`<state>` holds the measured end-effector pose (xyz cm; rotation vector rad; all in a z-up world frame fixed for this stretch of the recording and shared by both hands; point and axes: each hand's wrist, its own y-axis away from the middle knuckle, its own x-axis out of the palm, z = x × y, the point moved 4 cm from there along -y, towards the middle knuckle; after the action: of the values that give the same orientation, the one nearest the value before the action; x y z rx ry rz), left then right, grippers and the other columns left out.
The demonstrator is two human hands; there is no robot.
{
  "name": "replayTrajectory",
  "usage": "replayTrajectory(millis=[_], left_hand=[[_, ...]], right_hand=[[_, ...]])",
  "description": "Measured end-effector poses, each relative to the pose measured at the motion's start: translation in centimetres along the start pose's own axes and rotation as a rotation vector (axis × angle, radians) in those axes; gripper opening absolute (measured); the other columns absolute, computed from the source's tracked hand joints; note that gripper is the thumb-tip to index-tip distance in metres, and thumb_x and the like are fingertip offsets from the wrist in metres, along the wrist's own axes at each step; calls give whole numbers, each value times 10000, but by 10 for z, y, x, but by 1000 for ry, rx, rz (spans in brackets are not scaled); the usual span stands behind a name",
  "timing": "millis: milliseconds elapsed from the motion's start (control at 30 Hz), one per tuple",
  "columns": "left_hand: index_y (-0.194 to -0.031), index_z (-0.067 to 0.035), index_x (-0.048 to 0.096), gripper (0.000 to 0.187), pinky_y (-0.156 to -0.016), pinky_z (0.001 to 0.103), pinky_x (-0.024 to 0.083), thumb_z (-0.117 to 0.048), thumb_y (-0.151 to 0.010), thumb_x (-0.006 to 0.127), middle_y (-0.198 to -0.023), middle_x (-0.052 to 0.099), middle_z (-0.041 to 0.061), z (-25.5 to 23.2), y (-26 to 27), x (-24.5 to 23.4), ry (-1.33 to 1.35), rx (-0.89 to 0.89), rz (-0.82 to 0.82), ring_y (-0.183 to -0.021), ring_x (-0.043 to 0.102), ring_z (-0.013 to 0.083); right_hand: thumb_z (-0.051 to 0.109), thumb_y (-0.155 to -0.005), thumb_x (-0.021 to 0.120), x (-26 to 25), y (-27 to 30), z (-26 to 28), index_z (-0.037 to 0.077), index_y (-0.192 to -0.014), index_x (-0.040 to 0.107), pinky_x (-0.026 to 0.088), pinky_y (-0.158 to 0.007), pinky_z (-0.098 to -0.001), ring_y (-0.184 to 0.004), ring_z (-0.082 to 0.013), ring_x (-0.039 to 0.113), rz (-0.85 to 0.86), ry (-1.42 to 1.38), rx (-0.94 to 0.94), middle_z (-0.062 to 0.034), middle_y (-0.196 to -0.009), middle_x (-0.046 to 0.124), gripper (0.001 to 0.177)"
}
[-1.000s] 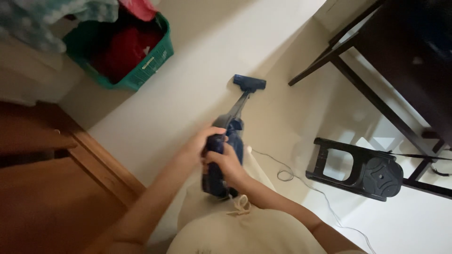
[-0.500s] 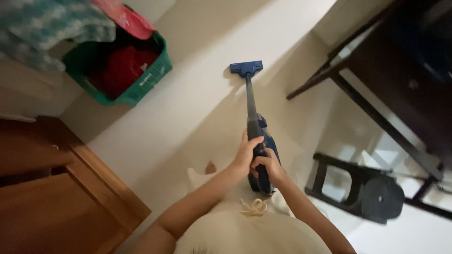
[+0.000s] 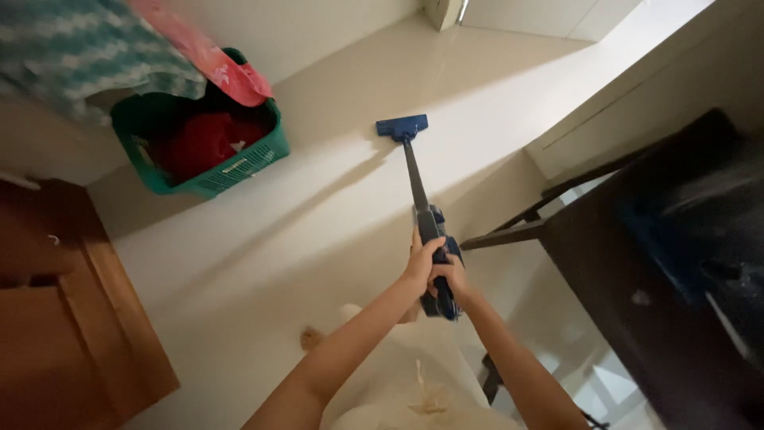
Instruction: The recorder is vacuuming the floor using a handheld vacuum cleaner.
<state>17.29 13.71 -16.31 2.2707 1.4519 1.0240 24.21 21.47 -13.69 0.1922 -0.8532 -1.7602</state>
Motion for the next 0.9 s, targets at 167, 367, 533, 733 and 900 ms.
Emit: replayTrajectory(millis=[167, 367, 533, 733, 900], left_hand=[[-1626, -211, 194, 905, -726, 472, 572, -386, -867, 655, -1340, 542, 273, -24, 20, 35, -117, -74, -47, -1002, 649, 350], [-1648, -248, 106, 992, -641, 482, 470, -438, -845, 656, -1341, 571, 352, -27, 111, 39, -176, -213, -6, -888, 597, 372], [-1651, -152, -44, 1100, -830, 448, 512, -508, -880, 655, -1438, 422, 367, -3, 196, 24, -229, -278, 99, -1065, 583, 368], [-1584, -40, -231, 1232, -868, 400, 534, -531, -919, 683, -1454, 438, 330, 12, 296, 22, -71, -240, 221, -1084, 596, 304], [-1530, -31, -325, 1260, -558, 336, 563, -528, -879, 632, -1197, 597, 339, 18, 348, 22, -22, -370, 245, -639, 641, 274]], right_hand=[[43, -725, 655, -12, 17, 20, -13, -682, 604, 449, -430, -354, -435, -238, 555, 0, 46, -19, -137, -597, 601, 87], [47, -805, 663, 23, 117, 17, 5, -691, 584, 429, -425, -342, -430, -209, 538, 34, -21, -20, -97, -575, 564, 145], [49, -835, 653, 53, 215, 1, 0, -737, 575, 414, -420, -325, -436, -179, 521, 30, -18, 76, -93, -585, 555, 134], [30, -786, 646, 72, 308, -20, -8, -754, 557, 412, -392, -335, -416, -195, 518, 51, -6, 127, -100, -586, 542, 103], [41, -774, 638, 73, 345, -40, -25, -722, 550, 414, -383, -341, -409, -207, 521, 89, 66, 136, -105, -566, 527, 122]])
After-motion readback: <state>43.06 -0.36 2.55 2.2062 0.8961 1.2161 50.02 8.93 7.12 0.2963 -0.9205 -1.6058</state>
